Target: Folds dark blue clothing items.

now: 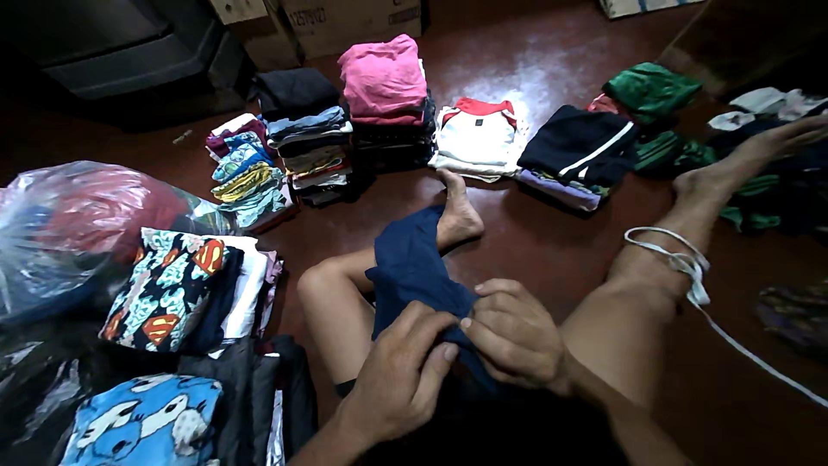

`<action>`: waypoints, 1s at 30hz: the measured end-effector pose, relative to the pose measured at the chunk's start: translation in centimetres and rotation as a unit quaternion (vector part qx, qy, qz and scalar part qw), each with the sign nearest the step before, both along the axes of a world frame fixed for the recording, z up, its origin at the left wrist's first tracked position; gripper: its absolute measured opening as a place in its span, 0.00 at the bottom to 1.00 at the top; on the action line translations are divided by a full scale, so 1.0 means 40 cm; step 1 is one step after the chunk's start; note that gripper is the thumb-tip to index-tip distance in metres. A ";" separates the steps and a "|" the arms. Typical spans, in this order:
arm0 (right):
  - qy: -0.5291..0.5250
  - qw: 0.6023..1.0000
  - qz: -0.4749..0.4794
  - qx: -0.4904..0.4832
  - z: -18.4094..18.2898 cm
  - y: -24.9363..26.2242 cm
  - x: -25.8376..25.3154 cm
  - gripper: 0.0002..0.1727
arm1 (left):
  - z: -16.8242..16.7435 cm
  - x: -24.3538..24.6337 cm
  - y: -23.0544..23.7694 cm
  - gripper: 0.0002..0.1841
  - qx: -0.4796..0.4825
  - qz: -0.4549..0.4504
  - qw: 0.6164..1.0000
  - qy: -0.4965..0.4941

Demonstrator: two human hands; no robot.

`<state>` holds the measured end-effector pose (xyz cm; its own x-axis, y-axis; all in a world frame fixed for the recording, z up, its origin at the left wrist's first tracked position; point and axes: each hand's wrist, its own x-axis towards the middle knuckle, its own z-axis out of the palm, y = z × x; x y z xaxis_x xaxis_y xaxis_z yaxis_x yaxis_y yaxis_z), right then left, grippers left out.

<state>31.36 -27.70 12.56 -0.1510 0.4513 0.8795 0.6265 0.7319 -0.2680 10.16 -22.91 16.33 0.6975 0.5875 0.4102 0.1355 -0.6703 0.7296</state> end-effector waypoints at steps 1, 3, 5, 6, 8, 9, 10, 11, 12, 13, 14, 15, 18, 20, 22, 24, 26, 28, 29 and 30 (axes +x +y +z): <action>0.039 0.999 -0.003 -0.022 -0.002 0.006 0.000 0.07 | -0.006 0.004 0.003 0.19 -0.056 -0.025 0.998 -0.024; 0.136 0.985 0.009 -0.104 0.011 0.023 0.006 0.07 | -0.027 0.017 0.016 0.19 -0.143 -0.037 0.986 -0.072; 0.216 0.950 0.053 -0.220 0.036 0.042 0.019 0.07 | -0.041 0.027 0.032 0.14 -0.186 -0.004 0.978 -0.095; 0.246 0.929 0.069 -0.268 0.046 0.054 0.028 0.07 | -0.042 0.030 0.040 0.12 -0.193 0.010 0.977 -0.092; 0.243 0.917 0.020 -0.316 0.054 0.072 0.045 0.08 | -0.041 0.035 0.053 0.10 -0.215 0.028 0.972 -0.087; 0.209 0.933 -0.061 -0.286 0.048 0.075 0.044 0.08 | -0.041 0.038 0.057 0.09 -0.239 0.038 0.966 -0.094; 0.165 0.951 -0.134 -0.223 0.039 0.075 0.042 0.11 | -0.042 0.042 0.062 0.09 -0.267 0.052 0.956 -0.107; 0.135 0.962 -0.177 -0.159 0.028 0.068 0.042 0.14 | -0.045 0.046 0.068 0.09 -0.293 0.068 0.945 -0.125; 0.128 0.966 -0.189 -0.119 0.017 0.054 0.040 0.14 | -0.051 0.050 0.074 0.10 -0.313 0.087 0.935 -0.144; 0.133 0.968 -0.178 -0.113 0.008 0.034 0.032 0.15 | -0.056 0.052 0.079 0.11 -0.331 0.106 0.924 -0.159; 0.148 0.967 -0.156 -0.139 -0.004 0.013 0.019 0.17 | -0.059 0.051 0.082 0.13 -0.344 0.121 0.915 -0.171; 0.169 0.958 -0.134 -0.188 -0.019 -0.001 0.003 0.20 | -0.063 0.050 0.083 0.13 -0.352 0.128 0.910 -0.176; 0.272 0.878 -0.062 -0.389 -0.054 0.000 -0.020 0.37 | -0.077 0.058 0.078 0.11 -0.324 0.113 0.923 -0.172; 0.367 0.831 0.008 -0.417 -0.062 0.025 -0.020 0.38 | -0.087 0.067 0.070 0.10 -0.223 0.110 0.961 -0.122; 0.434 0.824 0.070 -0.359 -0.062 0.052 -0.017 0.20 | -0.102 0.074 0.072 0.11 -0.037 0.128 0.990 -0.040; 0.464 0.816 0.153 -0.310 -0.062 0.065 -0.007 0.08 | -0.113 0.070 0.076 0.14 0.036 0.098 0.994 -0.031; 0.473 0.800 0.237 -0.283 -0.065 0.068 0.017 0.07 | -0.112 0.055 0.090 0.17 -0.059 0.038 0.992 -0.101; 0.473 0.785 0.301 -0.263 -0.069 0.066 0.038 0.08 | -0.124 0.050 0.124 0.21 -0.149 0.062 0.974 -0.158; 0.470 0.778 0.329 -0.256 -0.070 0.062 0.044 0.09 | -0.140 0.048 0.151 0.26 -0.175 0.093 0.970 -0.144; 0.464 0.774 0.350 -0.251 -0.068 0.058 0.049 0.09 | -0.157 0.045 0.181 0.32 -0.201 0.113 0.967 -0.106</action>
